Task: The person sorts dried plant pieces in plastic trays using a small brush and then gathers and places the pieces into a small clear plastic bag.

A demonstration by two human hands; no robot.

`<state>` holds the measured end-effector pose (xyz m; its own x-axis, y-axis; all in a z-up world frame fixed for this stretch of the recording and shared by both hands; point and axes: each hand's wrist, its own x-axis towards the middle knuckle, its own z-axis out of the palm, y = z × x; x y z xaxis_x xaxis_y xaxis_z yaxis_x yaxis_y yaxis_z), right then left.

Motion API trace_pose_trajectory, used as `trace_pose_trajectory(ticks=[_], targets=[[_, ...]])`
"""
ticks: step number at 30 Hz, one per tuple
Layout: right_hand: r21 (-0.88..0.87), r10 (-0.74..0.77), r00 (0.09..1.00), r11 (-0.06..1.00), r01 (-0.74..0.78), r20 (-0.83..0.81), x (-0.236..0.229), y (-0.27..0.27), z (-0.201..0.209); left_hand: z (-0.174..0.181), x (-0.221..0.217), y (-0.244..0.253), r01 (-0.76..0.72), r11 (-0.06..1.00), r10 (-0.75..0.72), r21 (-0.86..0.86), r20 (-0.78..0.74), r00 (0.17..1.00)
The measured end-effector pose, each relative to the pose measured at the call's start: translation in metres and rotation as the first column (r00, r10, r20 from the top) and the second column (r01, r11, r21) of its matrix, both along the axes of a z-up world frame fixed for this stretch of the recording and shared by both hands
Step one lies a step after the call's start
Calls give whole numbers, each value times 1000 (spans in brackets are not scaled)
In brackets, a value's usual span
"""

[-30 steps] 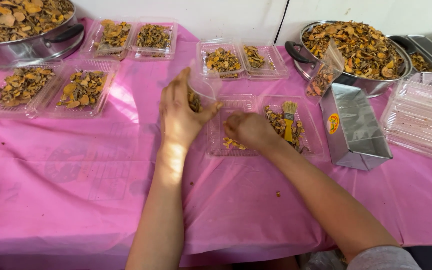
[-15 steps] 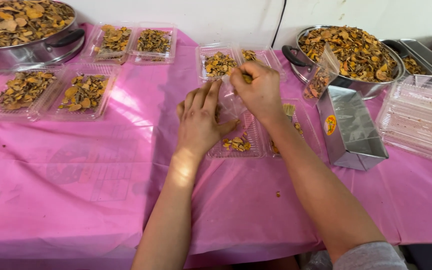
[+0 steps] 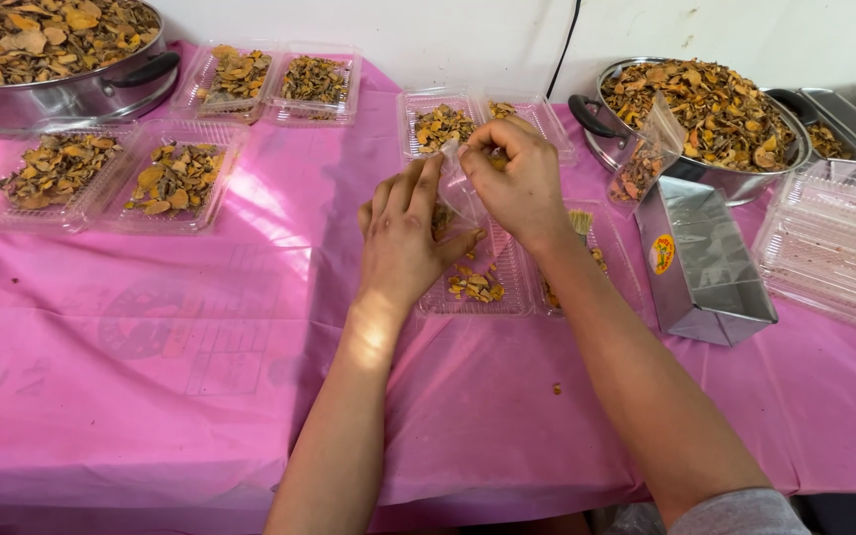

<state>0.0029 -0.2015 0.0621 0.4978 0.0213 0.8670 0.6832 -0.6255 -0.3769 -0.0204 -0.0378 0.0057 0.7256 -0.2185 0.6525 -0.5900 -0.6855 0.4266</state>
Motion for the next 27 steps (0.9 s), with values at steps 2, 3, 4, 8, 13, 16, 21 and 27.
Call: trace_pose_trajectory(ticks=[2,3,4,8,13,16,21,27], targets=[[9,1,998,1000,0,-57,-3,2,3,2,-3,0,1,1000,-1,-5,5,1000],[10,-1,998,1000,2,-58,-4,1,2,2,-3,0,3,1000,-3,-4,3,1000],[63,35,995,998,-29,-96,-4,1,1,3,-3,0,8,1000,-9,-18,-7,1000],[366,259,932,917,-156,-254,-29,3,17,1,-2,0,9,999,-10,-53,-7,1000],[310,358,905,908,-281,-231,-20,-23,10,11,-9,1,40,990,-41,-134,-7,999],[206,410,847,911,-358,-338,-34,-17,11,12,-9,3,51,985,-58,-166,-37,998],[240,451,759,892,-382,-469,-42,-1,10,3,1,5,-6,986,-4,-167,-59,998],[83,360,804,927,-366,-473,-36,26,4,2,5,11,-72,995,71,-65,-30,997]])
